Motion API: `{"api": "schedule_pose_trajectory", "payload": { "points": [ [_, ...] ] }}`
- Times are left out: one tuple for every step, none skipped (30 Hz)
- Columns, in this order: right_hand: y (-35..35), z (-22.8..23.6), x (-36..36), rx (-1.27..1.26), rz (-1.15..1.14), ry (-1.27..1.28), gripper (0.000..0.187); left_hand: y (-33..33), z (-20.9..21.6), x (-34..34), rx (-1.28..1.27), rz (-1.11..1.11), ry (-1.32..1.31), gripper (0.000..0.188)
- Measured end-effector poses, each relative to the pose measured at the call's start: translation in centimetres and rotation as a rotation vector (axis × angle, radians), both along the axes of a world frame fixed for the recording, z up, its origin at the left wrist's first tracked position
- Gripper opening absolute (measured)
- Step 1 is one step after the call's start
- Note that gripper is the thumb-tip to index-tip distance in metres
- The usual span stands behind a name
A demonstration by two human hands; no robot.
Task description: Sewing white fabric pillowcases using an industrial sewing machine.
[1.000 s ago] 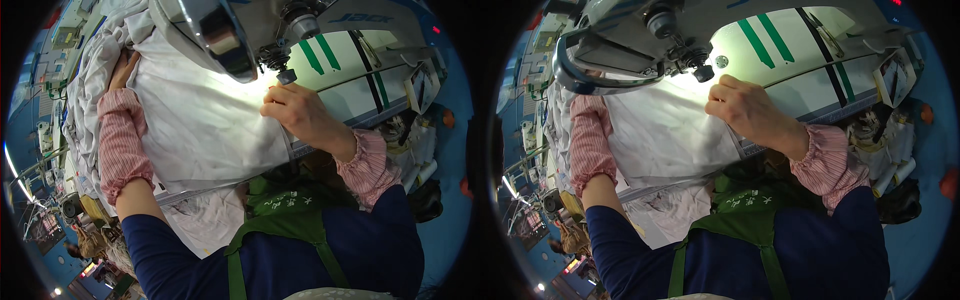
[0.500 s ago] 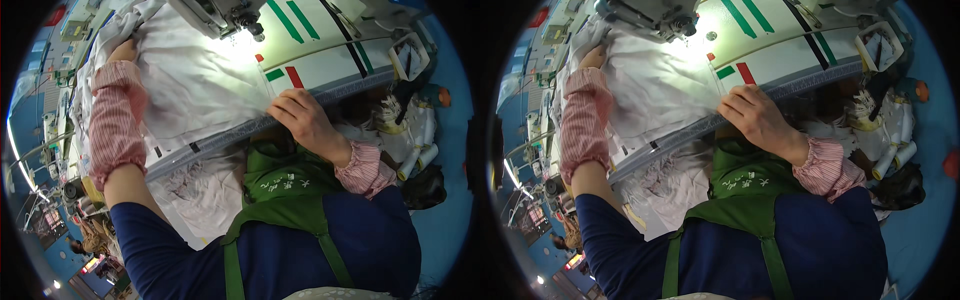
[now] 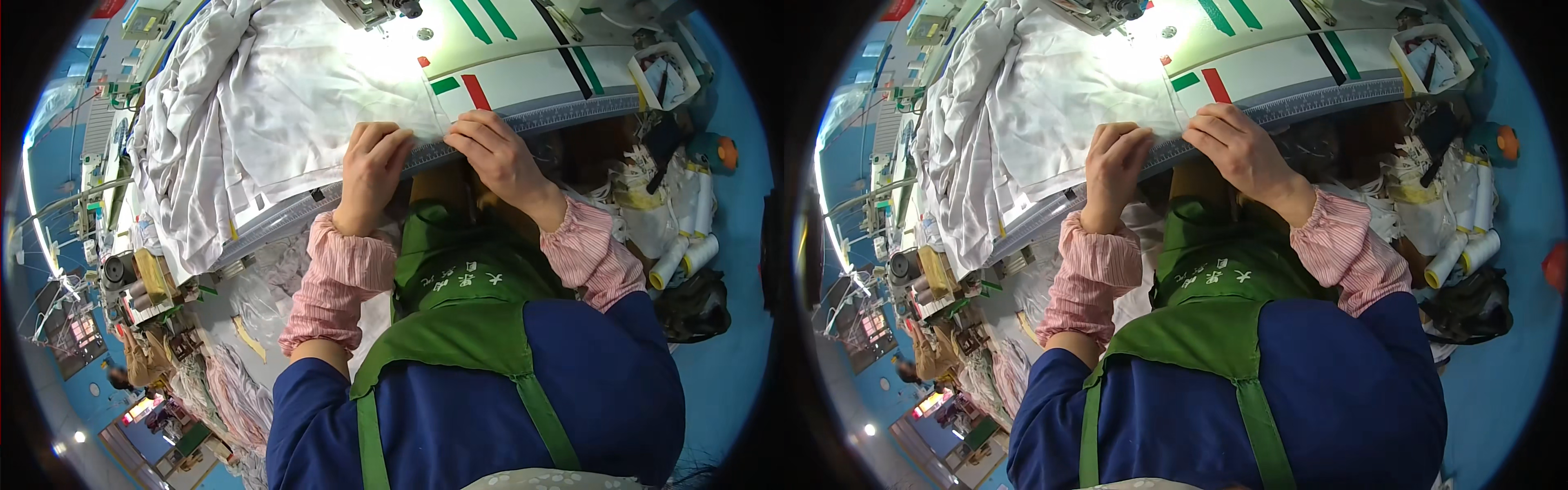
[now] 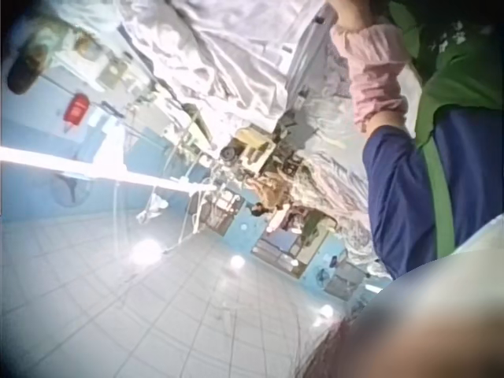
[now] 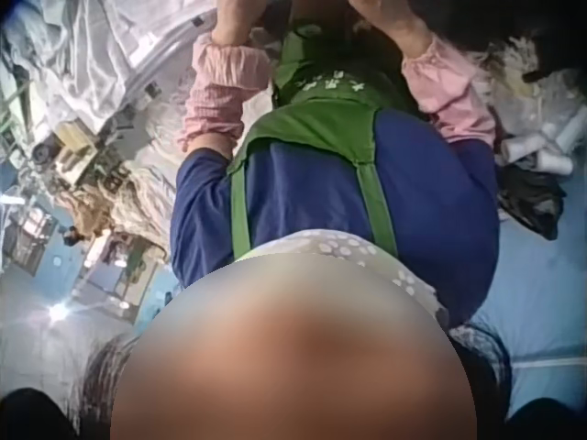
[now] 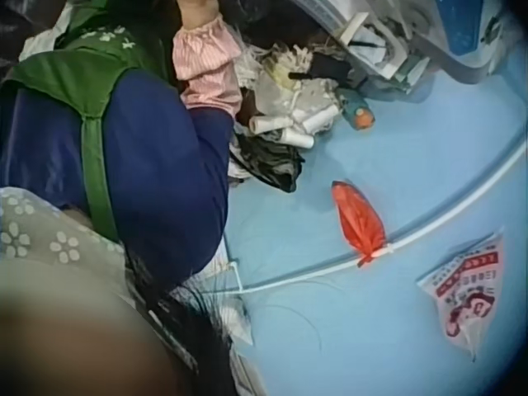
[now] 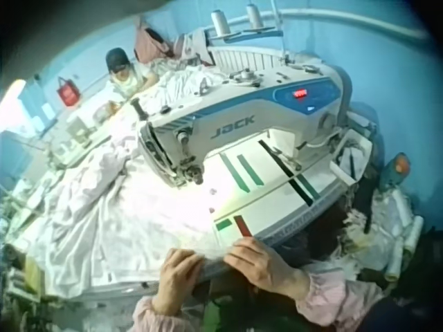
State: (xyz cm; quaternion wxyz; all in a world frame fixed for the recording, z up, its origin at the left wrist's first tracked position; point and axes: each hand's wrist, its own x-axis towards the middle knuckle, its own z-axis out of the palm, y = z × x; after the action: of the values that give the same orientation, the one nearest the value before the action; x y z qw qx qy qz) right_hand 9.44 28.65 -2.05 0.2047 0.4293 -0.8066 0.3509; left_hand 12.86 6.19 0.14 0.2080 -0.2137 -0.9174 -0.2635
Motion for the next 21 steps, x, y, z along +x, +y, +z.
{"api": "schedule_pose_trajectory", "payload": {
  "points": [
    [0.1, -0.1, 0.0, 0.006, 0.0, -0.002, 0.03, 0.3, 0.1, 0.1, 0.026, 0.049, -0.019, 0.03],
    [0.1, -0.2, -0.1, -0.001, -0.001, 0.007, 0.029, 0.6, 0.1, 0.2, 0.014, 0.055, -0.018, 0.03],
    [0.1, -0.3, -0.1, -0.01, 0.003, 0.02, 0.029, 0.9, 0.1, 0.4, -0.012, 0.036, -0.011, 0.031],
    [0.1, -0.3, -0.1, -0.005, 0.001, 0.012, 0.029, 1.1, 0.1, 0.4, 0.003, 0.063, -0.02, 0.031],
    [0.1, -0.3, -0.1, 0.002, 0.001, 0.019, 0.028, 1.3, 0.0, 0.4, -0.029, 0.075, -0.034, 0.033],
    [0.1, -0.4, -0.1, 0.019, -0.002, 0.013, 0.028, 1.4, -0.2, 0.4, -0.061, 0.088, -0.048, 0.035],
    [0.1, -0.4, -0.1, 0.009, 0.001, 0.023, 0.028, 1.5, -0.3, 0.3, -0.06, 0.086, -0.052, 0.035],
    [0.1, -0.4, -0.1, 0.02, -0.001, 0.029, 0.028, 1.5, -0.5, 0.2, -0.074, 0.08, -0.027, 0.032],
    [0.1, -0.4, -0.2, 0.03, -0.009, 0.031, 0.028, 1.5, -0.6, 0.0, -0.089, 0.074, -0.003, 0.029],
    [0.1, -0.4, -0.2, 0.032, -0.004, 0.033, 0.028, 1.5, -0.8, -0.1, -0.088, 0.072, -0.006, 0.029],
    [0.1, -0.5, -0.3, 0.032, -0.007, 0.041, 0.029, 1.5, -0.8, -0.2, -0.051, 0.085, 0.03, 0.024],
    [0.1, -0.5, -0.3, 0.032, -0.01, 0.049, 0.03, 1.6, -0.8, -0.2, -0.038, 0.087, 0.041, 0.019],
    [0.0, -0.5, -0.3, 0.031, -0.011, 0.046, 0.03, 1.6, -0.8, -0.2, -0.016, 0.098, 0.062, 0.019],
    [0.0, -0.5, -0.3, 0.032, -0.017, 0.051, 0.031, 1.7, -0.7, -0.2, 0.06, 0.128, 0.0, 0.015],
    [-0.1, -0.6, -0.3, 0.026, -0.028, 0.059, 0.032, 1.7, -0.5, -0.1, 0.13, 0.144, -0.063, 0.011],
    [-0.2, -0.5, -0.2, 0.032, -0.023, 0.056, 0.032, 1.8, -0.4, -0.1, 0.136, 0.156, -0.063, 0.011],
    [-0.3, -0.5, -0.1, 0.035, -0.025, 0.031, 0.035, 1.8, -0.2, 0.0, 0.184, 0.159, -0.117, 0.011],
    [-0.4, -0.5, 0.0, 0.038, -0.035, 0.0, 0.038, 1.8, 0.0, 0.0, 0.237, 0.17, -0.165, 0.01],
    [-0.6, -0.5, 0.2, 0.036, -0.027, 0.007, 0.038, 1.8, 0.2, 0.0, 0.23, 0.161, -0.171, 0.01],
    [-0.7, -0.4, 0.3, 0.087, -0.055, 0.006, 0.04, 1.9, 0.4, -0.1, 0.205, 0.157, -0.147, 0.01],
    [-0.7, -0.4, 0.4, 0.143, -0.081, 0.004, 0.042, 1.9, 0.6, -0.2, 0.162, 0.14, -0.139, 0.01]
  ]
}}
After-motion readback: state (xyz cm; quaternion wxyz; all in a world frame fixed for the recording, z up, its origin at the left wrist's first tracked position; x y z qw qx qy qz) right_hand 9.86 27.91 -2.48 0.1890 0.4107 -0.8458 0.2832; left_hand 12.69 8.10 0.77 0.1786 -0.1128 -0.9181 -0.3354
